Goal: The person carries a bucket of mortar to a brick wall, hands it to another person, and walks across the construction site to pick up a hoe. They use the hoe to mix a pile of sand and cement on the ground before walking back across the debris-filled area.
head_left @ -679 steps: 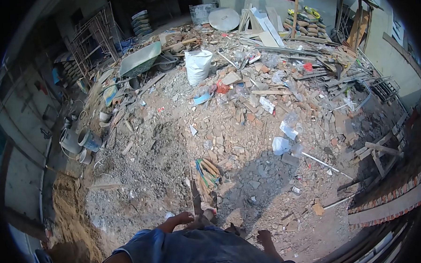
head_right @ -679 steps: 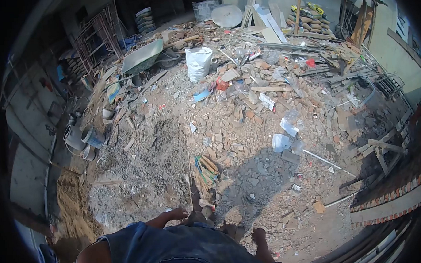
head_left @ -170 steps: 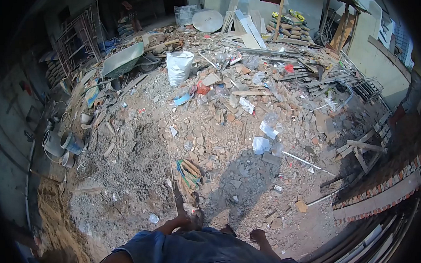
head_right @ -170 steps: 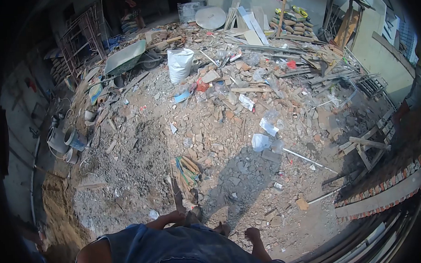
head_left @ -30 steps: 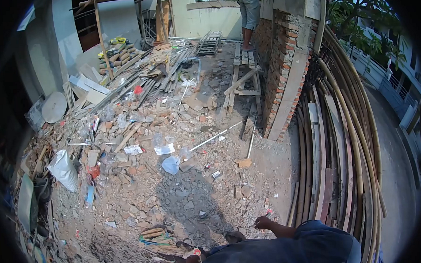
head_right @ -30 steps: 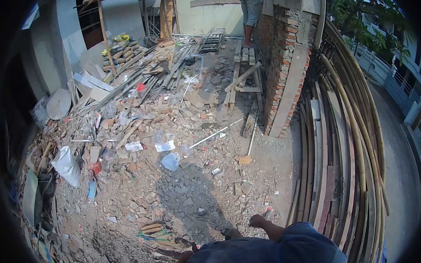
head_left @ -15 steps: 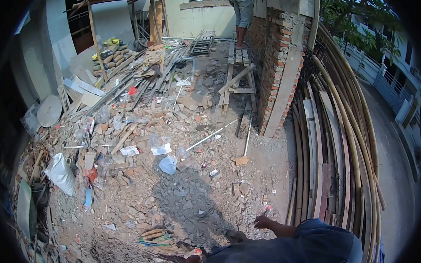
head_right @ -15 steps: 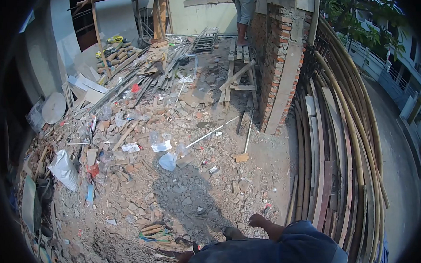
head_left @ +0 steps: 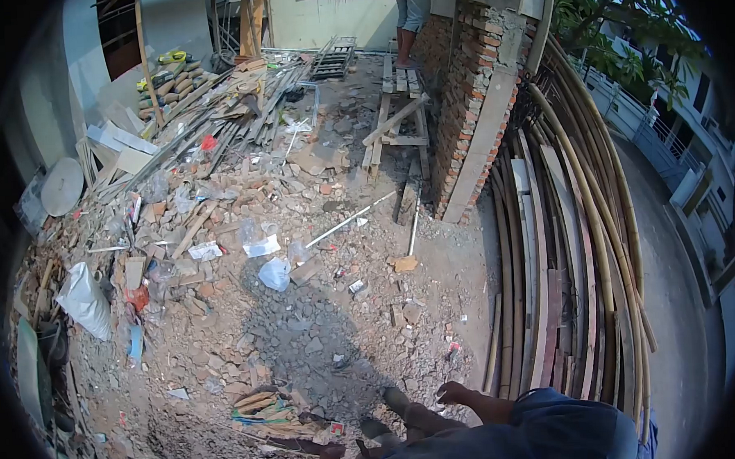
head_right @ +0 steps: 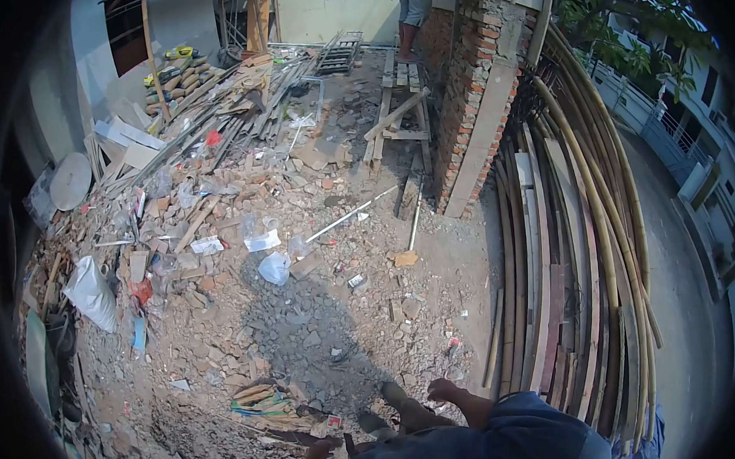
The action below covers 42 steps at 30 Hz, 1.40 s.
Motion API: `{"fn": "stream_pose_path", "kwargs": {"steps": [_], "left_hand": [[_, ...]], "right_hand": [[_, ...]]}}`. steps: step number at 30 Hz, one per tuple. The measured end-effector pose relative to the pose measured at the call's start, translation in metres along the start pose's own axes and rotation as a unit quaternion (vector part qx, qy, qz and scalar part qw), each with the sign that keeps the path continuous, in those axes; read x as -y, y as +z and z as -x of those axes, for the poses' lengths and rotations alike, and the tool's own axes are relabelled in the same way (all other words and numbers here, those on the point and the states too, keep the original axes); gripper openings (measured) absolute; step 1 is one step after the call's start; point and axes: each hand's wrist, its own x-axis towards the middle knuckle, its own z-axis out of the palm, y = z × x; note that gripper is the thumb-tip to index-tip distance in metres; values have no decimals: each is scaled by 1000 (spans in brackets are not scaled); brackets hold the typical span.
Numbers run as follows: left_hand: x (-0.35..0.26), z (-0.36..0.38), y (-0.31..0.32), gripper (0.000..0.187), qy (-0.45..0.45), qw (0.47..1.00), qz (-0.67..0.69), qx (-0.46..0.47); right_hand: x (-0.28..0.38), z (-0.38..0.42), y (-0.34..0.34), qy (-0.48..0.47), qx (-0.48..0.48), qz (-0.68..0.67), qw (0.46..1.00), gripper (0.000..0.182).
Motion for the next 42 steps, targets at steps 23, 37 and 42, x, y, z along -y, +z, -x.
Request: {"fn": "stream_pose_path", "kwargs": {"steps": [23, 37, 42], "left_hand": [[-24, 27, 55, 19, -158, 978, -124, -61], [-78, -21, 116, 35, 5, 954, -286, 91], [-116, -26, 117, 27, 97, 935, -329, 93]], "right_hand": [[-25, -17, -9, -63, -87, -141, 984, 37], [-232, 133, 82, -47, 10, 262, 964, 25], [-266, 134, 125, 23, 21, 140, 990, 28]]}}
